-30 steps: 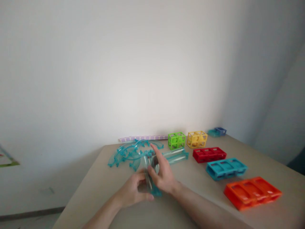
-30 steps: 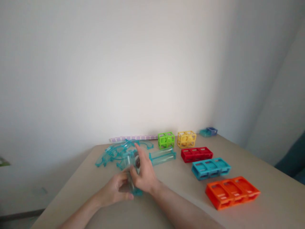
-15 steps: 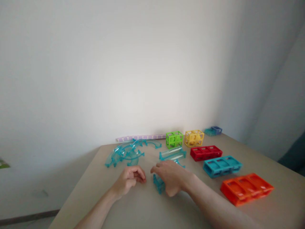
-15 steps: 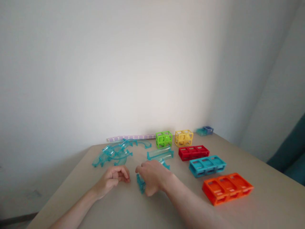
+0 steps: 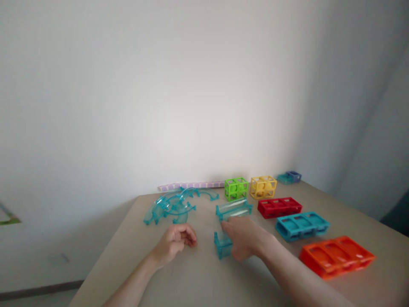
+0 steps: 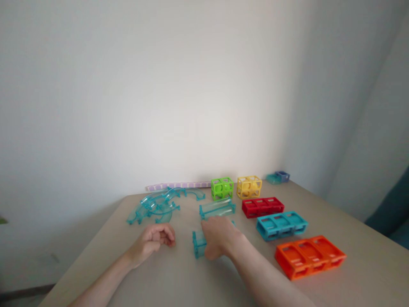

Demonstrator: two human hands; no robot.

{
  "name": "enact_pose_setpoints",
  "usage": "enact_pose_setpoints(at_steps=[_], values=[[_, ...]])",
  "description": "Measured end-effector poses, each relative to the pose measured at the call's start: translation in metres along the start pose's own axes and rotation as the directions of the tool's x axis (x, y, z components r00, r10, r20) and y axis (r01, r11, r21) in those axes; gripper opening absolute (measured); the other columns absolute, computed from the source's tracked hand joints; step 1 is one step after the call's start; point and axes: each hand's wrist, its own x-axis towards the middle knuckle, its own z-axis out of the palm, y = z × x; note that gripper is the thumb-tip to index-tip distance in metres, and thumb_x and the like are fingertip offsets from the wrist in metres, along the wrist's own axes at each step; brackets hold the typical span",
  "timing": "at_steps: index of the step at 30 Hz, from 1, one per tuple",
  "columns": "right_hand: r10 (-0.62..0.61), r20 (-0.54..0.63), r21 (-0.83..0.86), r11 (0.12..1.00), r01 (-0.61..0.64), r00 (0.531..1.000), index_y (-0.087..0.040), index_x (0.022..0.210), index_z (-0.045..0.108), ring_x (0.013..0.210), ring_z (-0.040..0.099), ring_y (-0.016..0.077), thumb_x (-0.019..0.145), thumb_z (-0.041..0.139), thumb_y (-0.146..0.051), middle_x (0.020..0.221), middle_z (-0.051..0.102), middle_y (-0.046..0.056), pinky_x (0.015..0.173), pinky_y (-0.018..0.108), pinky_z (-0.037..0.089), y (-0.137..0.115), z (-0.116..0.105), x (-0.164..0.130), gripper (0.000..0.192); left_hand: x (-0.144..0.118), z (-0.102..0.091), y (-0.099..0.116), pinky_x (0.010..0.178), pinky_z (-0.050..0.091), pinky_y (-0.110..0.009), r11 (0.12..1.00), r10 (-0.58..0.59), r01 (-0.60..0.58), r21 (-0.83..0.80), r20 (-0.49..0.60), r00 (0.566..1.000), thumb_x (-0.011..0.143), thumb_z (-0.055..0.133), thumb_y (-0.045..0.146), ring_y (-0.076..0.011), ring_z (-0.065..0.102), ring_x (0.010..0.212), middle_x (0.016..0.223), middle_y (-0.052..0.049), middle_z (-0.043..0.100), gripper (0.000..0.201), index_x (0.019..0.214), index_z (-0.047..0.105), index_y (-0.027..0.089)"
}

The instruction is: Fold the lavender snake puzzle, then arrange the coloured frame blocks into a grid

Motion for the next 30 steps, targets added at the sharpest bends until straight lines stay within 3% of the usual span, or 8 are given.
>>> enact_pose_setpoints(at_steps=[5,9,12,17,21,24,27,30], values=[[-0.05,-0.112,0.002,0.999,0.05,0.992,-0.012,0.096,0.069,0.083,0.066,0.0358,0.052,0.063,-0.019,0.094,0.068,0.018,0.068,0.039,0.049,-0.002,-0.011,-0.007,0.045,0.001,0.001,0.0,0.07,0.046,-0.03,1.0,-0.007,0.007,0.007,-0.005,1.0,0.043,0.043,0.006,-0.0183,0.061,0.073,0.075,-0.005,0.064,0.04,0.074,0.067,0.013],[-0.115,-0.275,0.028,0.991,0.128,0.954,-0.015,0.1,0.067,0.09,0.064,0.0307,0.07,0.057,-0.03,0.098,0.066,0.015,0.078,0.041,0.048,-0.019,-0.007,-0.005,0.035,0.001,0.0,-0.001,0.069,0.046,-0.03,1.0,0.001,-0.001,0.021,-0.001,1.0,0.042,0.043,0.006,-0.0185,0.06,0.073,0.074,-0.005,0.064,0.04,0.074,0.066,0.013],[-0.096,-0.234,0.03,0.994,0.106,0.967,-0.013,0.097,0.067,0.088,0.065,0.0301,0.077,0.052,-0.031,0.096,0.067,0.017,0.077,0.041,0.05,-0.029,0.004,0.002,0.031,0.001,-0.001,-0.002,0.07,0.045,-0.03,1.0,0.001,-0.001,0.027,0.001,1.0,0.043,0.043,0.006,-0.0184,0.059,0.073,0.075,-0.005,0.063,0.039,0.074,0.066,0.013],[-0.052,-0.174,0.025,0.998,0.057,0.983,-0.01,0.091,0.068,0.084,0.067,0.0296,0.071,0.053,-0.017,0.09,0.069,0.017,0.072,0.037,0.051,-0.027,0.014,0.008,0.026,0.0,-0.002,-0.001,0.07,0.045,-0.03,0.999,-0.004,0.004,0.033,-0.01,1.0,0.044,0.044,0.006,-0.0182,0.06,0.073,0.075,-0.005,0.064,0.039,0.075,0.067,0.013],[-0.036,-0.217,0.054,0.997,0.049,0.976,-0.012,0.093,0.068,0.087,0.066,0.0301,0.078,0.053,-0.03,0.092,0.069,0.016,0.073,0.037,0.05,-0.023,0.01,0.009,0.027,0.0,-0.002,0.0,0.071,0.045,-0.03,0.999,-0.004,0.004,0.034,-0.003,1.0,0.045,0.045,0.006,-0.0183,0.06,0.074,0.076,-0.005,0.064,0.038,0.075,0.067,0.013],[0.059,-0.369,0.148,0.989,-0.004,0.928,-0.015,0.093,0.067,0.09,0.064,0.0258,0.086,0.045,-0.03,0.091,0.068,0.013,0.079,0.035,0.048,-0.019,0.006,0.013,0.028,0.0,-0.002,-0.001,0.071,0.045,-0.03,0.999,0.001,-0.001,0.032,-0.006,1.0,0.045,0.045,0.006,-0.0185,0.06,0.074,0.075,-0.005,0.064,0.038,0.076,0.067,0.013],[0.174,-0.524,0.2,0.977,-0.079,0.833,-0.014,0.102,0.066,0.103,0.06,0.0243,0.087,0.042,-0.021,0.101,0.067,0.013,0.093,0.035,0.042,-0.011,0.008,0.02,0.029,0.001,-0.003,-0.002,0.072,0.045,-0.031,0.999,0.005,-0.005,0.032,0.0,1.0,0.046,0.045,0.006,-0.0185,0.059,0.075,0.076,-0.006,0.065,0.038,0.077,0.068,0.013],[0.26,-0.531,0.188,0.964,-0.186,0.807,-0.006,0.119,0.06,0.122,0.049,0.0302,0.089,0.04,-0.022,0.122,0.061,0.021,0.103,0.041,0.035,-0.004,0.017,0.025,0.039,0.002,-0.004,-0.002,0.071,0.045,-0.031,1.0,-0.001,0.001,0.018,0.008,1.0,0.045,0.046,0.006,-0.0181,0.059,0.074,0.076,-0.006,0.065,0.039,0.076,0.068,0.013]])
